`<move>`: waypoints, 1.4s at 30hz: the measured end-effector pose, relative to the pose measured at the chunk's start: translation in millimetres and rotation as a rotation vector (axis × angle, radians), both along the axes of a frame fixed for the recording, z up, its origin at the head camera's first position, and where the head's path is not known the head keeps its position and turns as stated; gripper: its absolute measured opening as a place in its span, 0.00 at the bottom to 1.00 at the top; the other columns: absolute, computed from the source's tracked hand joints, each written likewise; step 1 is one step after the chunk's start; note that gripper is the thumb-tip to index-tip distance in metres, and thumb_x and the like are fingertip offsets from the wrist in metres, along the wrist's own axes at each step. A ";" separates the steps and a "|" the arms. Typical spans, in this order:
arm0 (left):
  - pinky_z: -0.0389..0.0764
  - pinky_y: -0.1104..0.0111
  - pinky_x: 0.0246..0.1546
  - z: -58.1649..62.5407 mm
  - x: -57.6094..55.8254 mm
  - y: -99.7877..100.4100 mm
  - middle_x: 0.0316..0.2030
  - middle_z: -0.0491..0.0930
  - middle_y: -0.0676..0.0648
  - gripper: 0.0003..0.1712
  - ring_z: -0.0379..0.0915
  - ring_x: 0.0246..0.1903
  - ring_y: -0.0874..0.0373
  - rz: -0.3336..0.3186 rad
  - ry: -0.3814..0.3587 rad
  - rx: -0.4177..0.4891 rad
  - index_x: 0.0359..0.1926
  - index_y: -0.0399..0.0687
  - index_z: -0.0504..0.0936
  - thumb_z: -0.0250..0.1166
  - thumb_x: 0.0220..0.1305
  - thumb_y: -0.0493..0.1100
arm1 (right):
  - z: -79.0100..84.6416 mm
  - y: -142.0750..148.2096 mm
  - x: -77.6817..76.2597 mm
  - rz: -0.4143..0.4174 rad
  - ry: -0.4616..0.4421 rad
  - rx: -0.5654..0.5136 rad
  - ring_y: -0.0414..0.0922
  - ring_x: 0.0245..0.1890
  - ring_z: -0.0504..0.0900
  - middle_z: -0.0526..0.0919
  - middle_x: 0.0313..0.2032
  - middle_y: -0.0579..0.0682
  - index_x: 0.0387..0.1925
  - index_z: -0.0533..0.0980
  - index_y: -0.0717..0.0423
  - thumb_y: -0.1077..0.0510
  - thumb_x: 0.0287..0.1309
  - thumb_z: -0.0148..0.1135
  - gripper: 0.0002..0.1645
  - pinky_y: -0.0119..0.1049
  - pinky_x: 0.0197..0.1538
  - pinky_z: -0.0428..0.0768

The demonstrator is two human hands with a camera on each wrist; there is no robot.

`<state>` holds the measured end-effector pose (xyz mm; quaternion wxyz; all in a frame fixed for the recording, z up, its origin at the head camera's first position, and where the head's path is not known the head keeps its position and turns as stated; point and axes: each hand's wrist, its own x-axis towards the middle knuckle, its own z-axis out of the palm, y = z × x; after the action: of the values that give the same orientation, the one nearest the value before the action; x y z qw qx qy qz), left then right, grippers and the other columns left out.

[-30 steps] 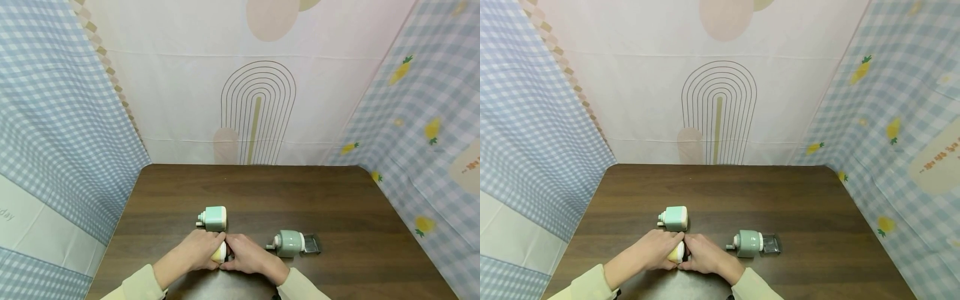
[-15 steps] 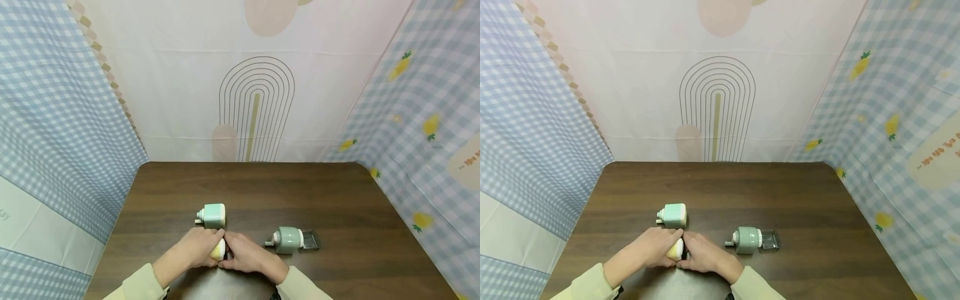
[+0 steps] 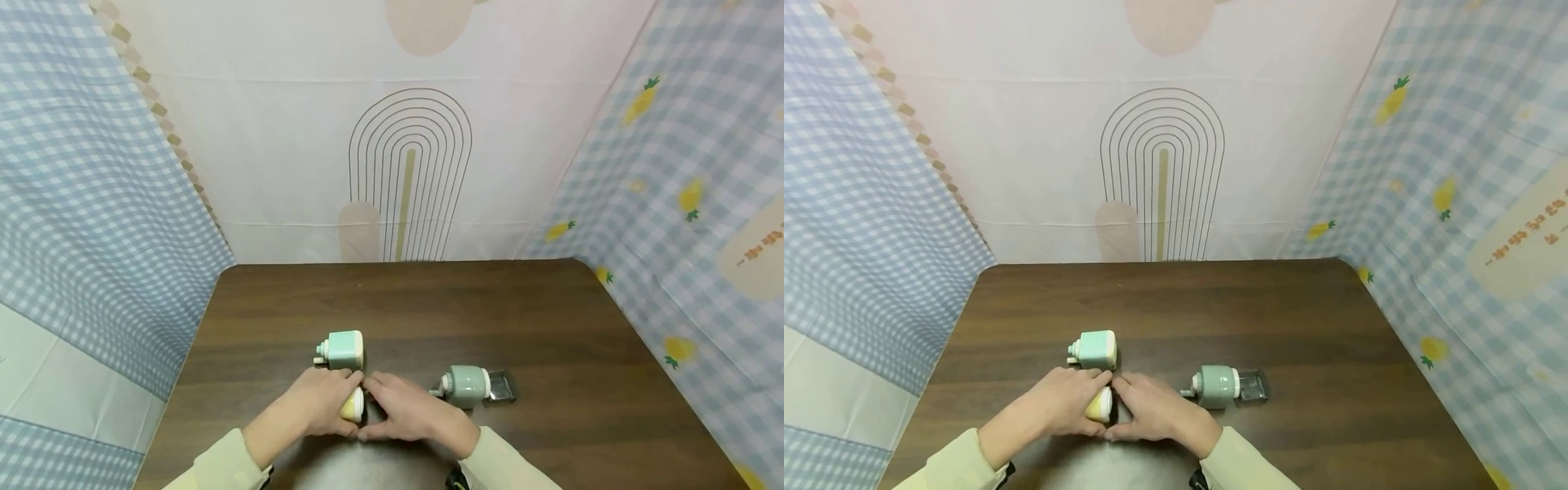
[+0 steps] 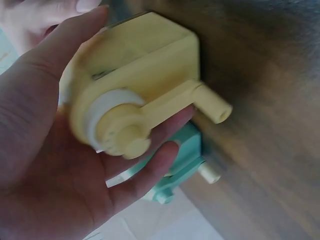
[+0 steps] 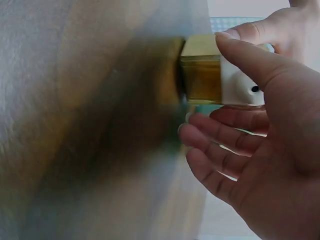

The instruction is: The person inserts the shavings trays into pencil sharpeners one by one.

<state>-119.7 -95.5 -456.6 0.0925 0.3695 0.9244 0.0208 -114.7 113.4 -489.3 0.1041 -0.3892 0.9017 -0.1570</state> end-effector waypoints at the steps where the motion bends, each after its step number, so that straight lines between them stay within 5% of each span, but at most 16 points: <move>1: 0.83 0.59 0.31 2.6 -0.4 -0.1 0.38 0.82 0.51 0.40 0.78 0.31 0.58 0.000 -0.004 0.004 0.50 0.49 0.77 0.76 0.45 0.70 | 3.2 1.2 -0.2 0.005 0.038 0.012 0.40 0.48 0.78 0.79 0.50 0.46 0.63 0.72 0.55 0.27 0.59 0.64 0.44 0.39 0.50 0.82; 8: 0.85 0.53 0.48 29.4 -6.1 -4.9 0.57 0.81 0.44 0.49 0.81 0.50 0.50 0.023 -0.031 0.108 0.64 0.42 0.74 0.67 0.56 0.74 | 33.2 18.8 -4.8 -0.031 0.239 0.046 0.46 0.53 0.76 0.80 0.53 0.49 0.62 0.74 0.56 0.24 0.54 0.65 0.49 0.48 0.56 0.80; 16: 0.71 0.44 0.64 48.1 -25.5 -5.5 0.73 0.62 0.44 0.60 0.56 0.72 0.47 0.050 0.276 0.337 0.77 0.53 0.59 0.52 0.55 0.86 | 67.5 52.8 -23.7 -0.150 0.436 -0.097 0.55 0.70 0.63 0.69 0.70 0.56 0.72 0.66 0.53 0.22 0.57 0.59 0.54 0.62 0.65 0.68; 21: 0.59 0.42 0.72 51.7 -38.3 0.9 0.81 0.43 0.47 0.63 0.33 0.78 0.48 0.059 0.370 0.353 0.81 0.60 0.47 0.50 0.54 0.87 | 79.5 69.6 -34.7 -0.222 0.487 -0.108 0.58 0.77 0.49 0.50 0.80 0.55 0.79 0.53 0.47 0.22 0.57 0.58 0.59 0.69 0.69 0.58; 29: 0.49 0.41 0.75 52.7 -60.2 15.6 0.81 0.33 0.48 0.64 0.23 0.78 0.50 0.128 0.263 0.290 0.81 0.65 0.34 0.44 0.54 0.89 | 81.9 88.1 -46.8 -0.324 0.464 -0.035 0.54 0.79 0.36 0.35 0.81 0.49 0.81 0.42 0.40 0.19 0.57 0.54 0.62 0.70 0.73 0.50; 36: 0.45 0.42 0.76 49.3 -79.2 24.2 0.81 0.31 0.47 0.68 0.22 0.78 0.48 0.178 0.169 0.220 0.81 0.65 0.32 0.43 0.50 0.92 | 82.7 98.2 -51.9 -0.353 0.443 -0.006 0.51 0.79 0.33 0.37 0.81 0.49 0.81 0.44 0.42 0.18 0.56 0.52 0.63 0.70 0.73 0.48; 42: 0.44 0.44 0.77 46.8 -80.2 36.6 0.81 0.28 0.49 0.67 0.21 0.78 0.51 0.171 0.083 0.209 0.80 0.67 0.31 0.42 0.50 0.92 | 84.6 113.0 -53.7 -0.377 0.378 -0.045 0.51 0.79 0.34 0.42 0.81 0.49 0.81 0.42 0.39 0.21 0.60 0.54 0.59 0.70 0.73 0.46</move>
<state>-199.9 -58.9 -409.8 0.0133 0.2974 0.9484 0.1094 -168.4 226.4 -404.7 -0.1059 -0.2388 0.9580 -0.1184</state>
